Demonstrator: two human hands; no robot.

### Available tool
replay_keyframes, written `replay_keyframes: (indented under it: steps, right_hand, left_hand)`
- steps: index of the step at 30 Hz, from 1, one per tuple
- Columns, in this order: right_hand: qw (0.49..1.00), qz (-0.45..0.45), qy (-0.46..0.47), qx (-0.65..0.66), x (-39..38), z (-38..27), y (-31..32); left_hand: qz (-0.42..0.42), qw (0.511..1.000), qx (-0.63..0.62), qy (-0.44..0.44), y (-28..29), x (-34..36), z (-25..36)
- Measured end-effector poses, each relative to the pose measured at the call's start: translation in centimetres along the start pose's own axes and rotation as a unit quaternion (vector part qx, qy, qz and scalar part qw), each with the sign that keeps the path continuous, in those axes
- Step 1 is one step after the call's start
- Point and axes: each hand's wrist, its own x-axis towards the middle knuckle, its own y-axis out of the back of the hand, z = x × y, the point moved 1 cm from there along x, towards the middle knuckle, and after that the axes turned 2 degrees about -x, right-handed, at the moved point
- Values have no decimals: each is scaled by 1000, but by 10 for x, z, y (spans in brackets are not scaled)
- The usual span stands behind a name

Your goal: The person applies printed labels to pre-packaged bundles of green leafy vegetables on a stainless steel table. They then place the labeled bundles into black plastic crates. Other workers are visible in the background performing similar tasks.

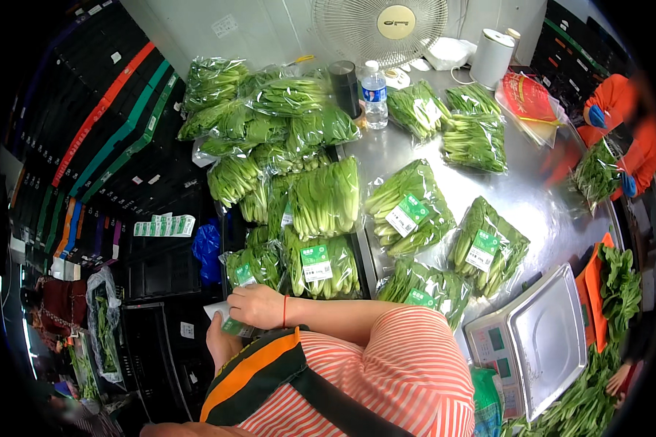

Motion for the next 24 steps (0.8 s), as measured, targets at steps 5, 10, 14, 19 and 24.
replay_keyframes:
  steps: [5, 10, 14, 19, 24]
  right_hand:
    - [992, 20, -74, 99, -6, 6, -2]
    - [996, 2, -49, 75, -8, 9, -3]
    - [999, 1, 15, 32, -10, 8, -5]
    - [977, 83, -151, 128, -5, 42, 25]
    - [895, 126, -414, -111, -35, 151, 119]
  left_hand:
    - [21, 999, -5, 27, -18, -1, -4]
    - [22, 999, 14, 25, -13, 3, -5]
    - [60, 989, -92, 100, -11, 8, -8]
    - [62, 996, -53, 43, 20, 25, -8]
    - [66, 994, 38, -75, 34, 27, 16]
